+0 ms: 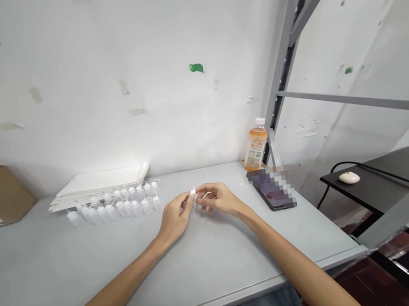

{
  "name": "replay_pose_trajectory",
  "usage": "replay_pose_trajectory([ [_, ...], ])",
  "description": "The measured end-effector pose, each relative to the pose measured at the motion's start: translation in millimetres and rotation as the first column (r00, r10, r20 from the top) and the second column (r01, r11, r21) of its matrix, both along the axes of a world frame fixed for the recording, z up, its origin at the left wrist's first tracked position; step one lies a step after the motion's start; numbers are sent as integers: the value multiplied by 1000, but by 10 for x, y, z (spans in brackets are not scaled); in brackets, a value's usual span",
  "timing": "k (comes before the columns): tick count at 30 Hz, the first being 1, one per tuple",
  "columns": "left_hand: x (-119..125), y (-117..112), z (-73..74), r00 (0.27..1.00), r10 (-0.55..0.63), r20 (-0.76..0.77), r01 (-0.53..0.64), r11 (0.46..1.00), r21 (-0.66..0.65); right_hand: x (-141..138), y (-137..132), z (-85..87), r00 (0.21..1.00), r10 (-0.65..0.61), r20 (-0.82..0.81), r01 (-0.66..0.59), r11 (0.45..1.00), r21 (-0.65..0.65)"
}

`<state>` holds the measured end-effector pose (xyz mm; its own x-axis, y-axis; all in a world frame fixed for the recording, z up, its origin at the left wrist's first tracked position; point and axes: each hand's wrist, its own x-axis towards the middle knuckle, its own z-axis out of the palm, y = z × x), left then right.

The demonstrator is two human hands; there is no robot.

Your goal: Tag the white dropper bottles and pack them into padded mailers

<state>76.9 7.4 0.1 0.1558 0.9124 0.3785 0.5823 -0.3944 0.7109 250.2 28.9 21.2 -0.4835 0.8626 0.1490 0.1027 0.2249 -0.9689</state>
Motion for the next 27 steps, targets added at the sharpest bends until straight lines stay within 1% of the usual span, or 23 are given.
replay_pose_trajectory([
  [3, -7, -19, 31, 999, -20, -38, 21, 1000, 15, -19, 5, -22, 999, -32, 3, 32, 999, 9],
  [9, -29, -7, 24, 979, -1, -203, 4, 1000, 15, -43, 31, -76, 999, -46, 19, 45, 999, 29],
  [12, -41, -2, 23, 964, 10, -265, -8, 1000, 7, -65, 7, -68, 999, -49, 16, 49, 998, 27],
  [16, -47, -52, 101, 946, 4, -324, 3, 1000, 20, -102, -50, -16, 992, -122, 23, 120, 990, 71],
  [20, -58, -109, 242, 949, -1, -315, 29, 996, 84, -149, -11, 45, 979, -204, 5, 200, 967, 157],
  [22, -103, -94, 323, 956, 36, -290, 5, 990, 141, -203, 80, 54, 964, -267, 11, 260, 947, 190],
  [25, -272, -3, 452, 968, 154, -198, -102, 963, 249, -362, 273, 24, 925, -374, 67, 350, 908, 232],
  [27, -453, 85, 538, 963, 251, -103, -205, 923, 327, -517, 397, -16, 889, -439, 127, 390, 874, 290],
])
